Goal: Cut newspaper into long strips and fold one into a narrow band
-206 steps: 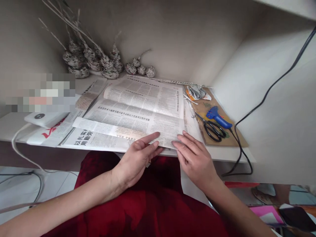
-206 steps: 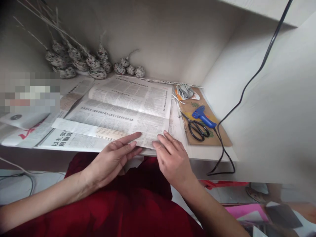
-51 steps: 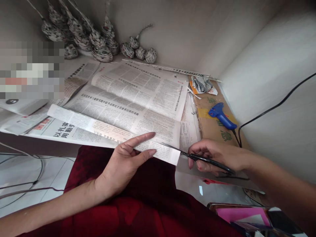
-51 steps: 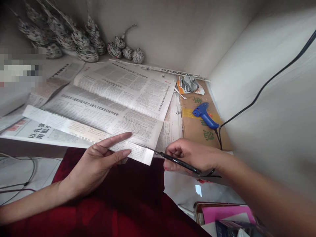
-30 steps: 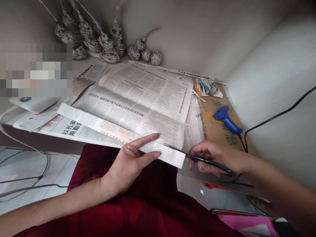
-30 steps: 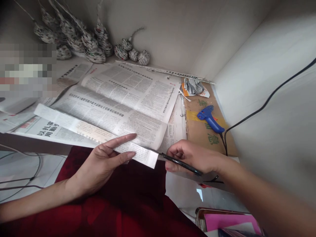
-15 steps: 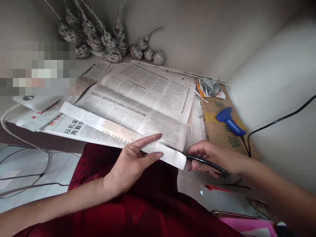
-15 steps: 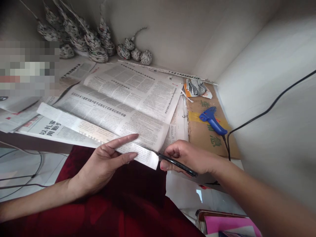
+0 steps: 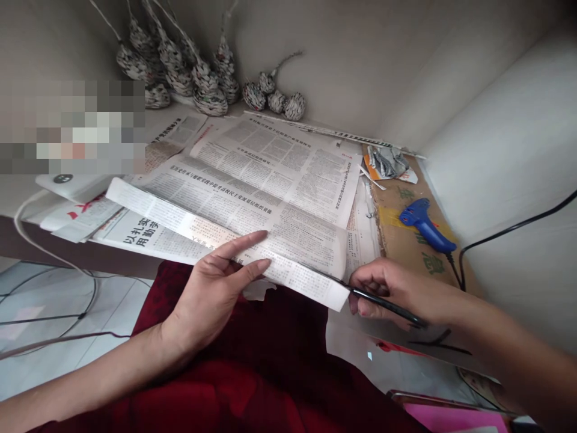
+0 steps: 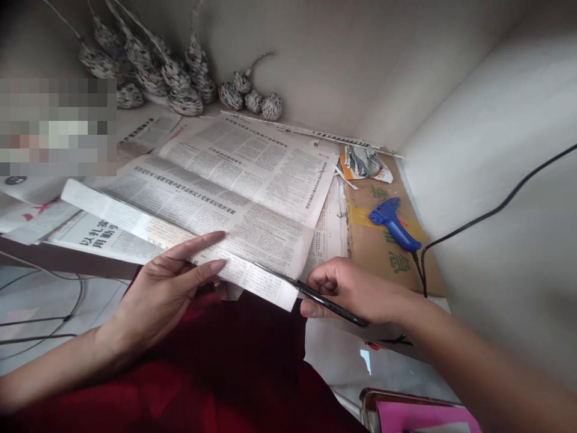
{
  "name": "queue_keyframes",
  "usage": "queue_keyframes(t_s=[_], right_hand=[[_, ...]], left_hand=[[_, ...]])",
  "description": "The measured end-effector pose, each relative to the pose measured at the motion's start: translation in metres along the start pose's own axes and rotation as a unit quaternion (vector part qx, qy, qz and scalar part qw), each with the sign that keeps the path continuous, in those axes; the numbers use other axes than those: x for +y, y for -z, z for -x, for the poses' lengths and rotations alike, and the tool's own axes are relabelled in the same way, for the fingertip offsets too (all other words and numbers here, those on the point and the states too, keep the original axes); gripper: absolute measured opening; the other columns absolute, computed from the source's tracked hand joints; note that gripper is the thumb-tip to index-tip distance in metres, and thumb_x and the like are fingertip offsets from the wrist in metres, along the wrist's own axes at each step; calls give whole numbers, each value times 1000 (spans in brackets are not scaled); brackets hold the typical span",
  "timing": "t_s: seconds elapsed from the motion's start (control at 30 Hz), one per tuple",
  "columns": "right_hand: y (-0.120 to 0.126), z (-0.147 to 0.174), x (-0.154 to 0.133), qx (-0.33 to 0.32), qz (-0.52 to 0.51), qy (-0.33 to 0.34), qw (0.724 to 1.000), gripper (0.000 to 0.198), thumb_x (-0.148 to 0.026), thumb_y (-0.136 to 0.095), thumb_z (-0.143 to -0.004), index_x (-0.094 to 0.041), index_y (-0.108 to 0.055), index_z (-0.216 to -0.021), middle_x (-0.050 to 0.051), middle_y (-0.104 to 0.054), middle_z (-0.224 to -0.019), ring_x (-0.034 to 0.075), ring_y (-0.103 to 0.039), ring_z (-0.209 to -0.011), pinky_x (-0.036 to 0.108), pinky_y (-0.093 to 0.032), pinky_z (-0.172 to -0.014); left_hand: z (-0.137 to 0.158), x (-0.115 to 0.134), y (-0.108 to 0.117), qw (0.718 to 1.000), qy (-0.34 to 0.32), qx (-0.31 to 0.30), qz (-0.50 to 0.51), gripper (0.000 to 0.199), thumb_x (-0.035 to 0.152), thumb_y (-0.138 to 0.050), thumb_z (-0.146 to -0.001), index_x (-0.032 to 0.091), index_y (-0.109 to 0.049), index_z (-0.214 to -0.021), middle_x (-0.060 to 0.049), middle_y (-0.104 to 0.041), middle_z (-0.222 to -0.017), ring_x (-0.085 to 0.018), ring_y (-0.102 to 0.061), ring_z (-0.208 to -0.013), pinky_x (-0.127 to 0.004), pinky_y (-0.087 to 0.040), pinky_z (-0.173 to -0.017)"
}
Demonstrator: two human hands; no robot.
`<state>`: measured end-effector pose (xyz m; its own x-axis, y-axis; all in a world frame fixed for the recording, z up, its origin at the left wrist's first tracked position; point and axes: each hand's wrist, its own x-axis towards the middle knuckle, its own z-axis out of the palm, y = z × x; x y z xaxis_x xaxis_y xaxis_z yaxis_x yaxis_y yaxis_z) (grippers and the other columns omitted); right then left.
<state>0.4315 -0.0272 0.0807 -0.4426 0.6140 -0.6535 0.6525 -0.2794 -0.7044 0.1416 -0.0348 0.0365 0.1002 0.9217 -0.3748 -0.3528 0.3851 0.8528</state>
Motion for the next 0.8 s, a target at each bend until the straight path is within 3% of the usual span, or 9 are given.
queue_keyframes(t_s=[0.33,0.43,0.8], right_hand=[[4,-18,-24,-97,-39,12,994,62,-75,-75,-72,-17,-60,-87,-4,-53,-68,8,-53,-49,20,-40,-44],[4,-20,-21,-99,-55,3,994,62,-75,-76,-71,-17,-58,-86,-5,-52,-68,7,-52,-47,19,-37,-42],[-6,-16,-32,-44,-99,-75,991,29,-42,-80,-75,-18,-63,-75,-6,-56,-61,4,-43,-40,17,-31,-35]], left_hand=[[-1,2,6,999,5,-19,-45,69,29,-89,-72,21,-66,-137,1,-70,-60,-18,-71,-56,-29,-59,-58],[-2,2,8,998,3,-21,-53,68,30,-88,-73,21,-66,-137,1,-71,-60,-19,-71,-57,-28,-58,-57],[-5,-1,10,998,-6,-26,-58,65,30,-88,-72,21,-68,-134,1,-72,-61,-17,-70,-56,-26,-57,-55]])
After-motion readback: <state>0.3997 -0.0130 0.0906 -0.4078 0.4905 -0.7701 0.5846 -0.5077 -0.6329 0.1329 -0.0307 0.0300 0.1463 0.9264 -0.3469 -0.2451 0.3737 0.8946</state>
